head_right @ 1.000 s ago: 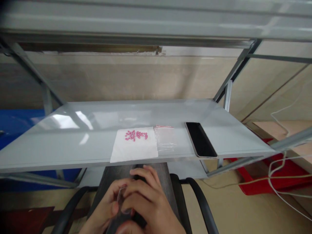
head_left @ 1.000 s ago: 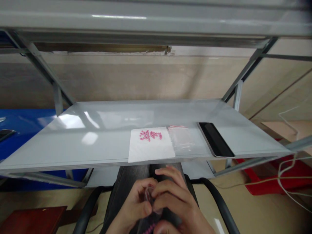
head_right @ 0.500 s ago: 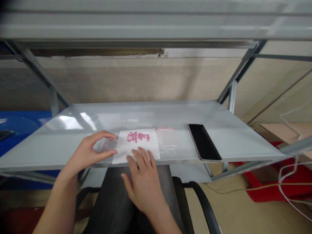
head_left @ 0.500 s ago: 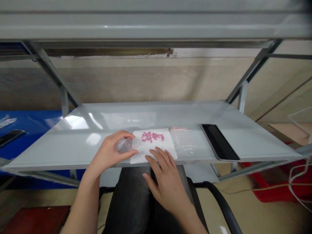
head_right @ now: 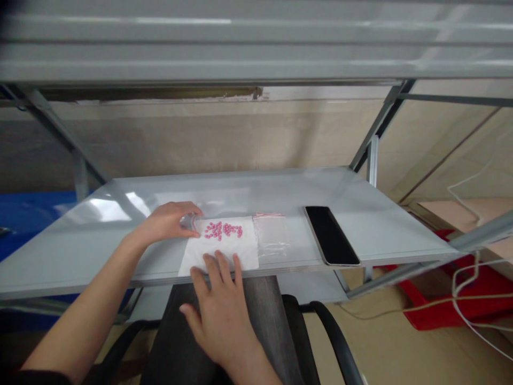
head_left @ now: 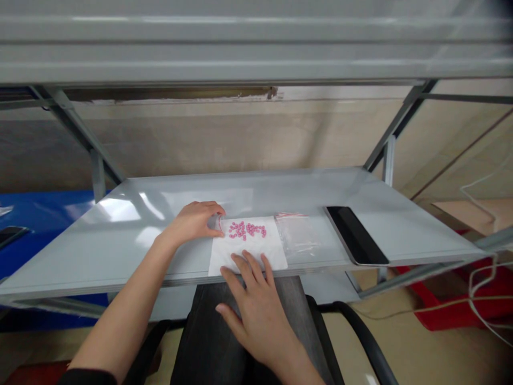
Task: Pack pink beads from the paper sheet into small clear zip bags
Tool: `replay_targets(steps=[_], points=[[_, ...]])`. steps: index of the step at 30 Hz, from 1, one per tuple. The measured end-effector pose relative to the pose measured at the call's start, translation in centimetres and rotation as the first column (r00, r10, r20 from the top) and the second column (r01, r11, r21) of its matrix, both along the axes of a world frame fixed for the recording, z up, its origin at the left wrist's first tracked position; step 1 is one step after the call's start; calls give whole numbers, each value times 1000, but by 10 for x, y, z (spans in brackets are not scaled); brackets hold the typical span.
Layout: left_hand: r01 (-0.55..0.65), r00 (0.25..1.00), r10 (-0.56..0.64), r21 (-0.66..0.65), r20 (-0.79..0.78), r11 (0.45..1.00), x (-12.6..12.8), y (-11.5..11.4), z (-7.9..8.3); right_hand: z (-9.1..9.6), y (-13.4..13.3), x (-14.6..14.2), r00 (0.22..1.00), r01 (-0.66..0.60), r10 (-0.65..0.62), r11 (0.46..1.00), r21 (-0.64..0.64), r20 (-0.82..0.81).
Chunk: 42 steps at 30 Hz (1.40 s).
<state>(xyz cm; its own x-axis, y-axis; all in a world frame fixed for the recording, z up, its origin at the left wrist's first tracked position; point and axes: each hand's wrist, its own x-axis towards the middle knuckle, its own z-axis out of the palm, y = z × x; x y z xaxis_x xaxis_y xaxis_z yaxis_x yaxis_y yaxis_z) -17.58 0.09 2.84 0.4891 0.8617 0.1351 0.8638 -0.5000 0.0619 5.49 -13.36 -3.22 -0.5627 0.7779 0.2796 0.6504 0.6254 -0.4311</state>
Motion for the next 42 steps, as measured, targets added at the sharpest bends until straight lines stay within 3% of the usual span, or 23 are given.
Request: replay_targets(steps=[9,16,25,36,42], points=[[14,995,-16,-15,-97,1000,12,0,11,-5,1,-1,1000,2,-2,1000,10,2],[27,993,-26,3,-119,1000,14,0,10,-5,0,0,1000,2,-2,1000,4,-7],[56,991,-51,34,-122,998,9,4,6,-5,0,0,1000,4,-4,1000,10,1],[67,991,-59,63,-123,996,18,2,14,-4,0,-1,1000,9,-9,1000,2,12],[9,998,-2,116,-56,993,9,-7,17,-5,0,-1,999,0,0,1000,21,-36]])
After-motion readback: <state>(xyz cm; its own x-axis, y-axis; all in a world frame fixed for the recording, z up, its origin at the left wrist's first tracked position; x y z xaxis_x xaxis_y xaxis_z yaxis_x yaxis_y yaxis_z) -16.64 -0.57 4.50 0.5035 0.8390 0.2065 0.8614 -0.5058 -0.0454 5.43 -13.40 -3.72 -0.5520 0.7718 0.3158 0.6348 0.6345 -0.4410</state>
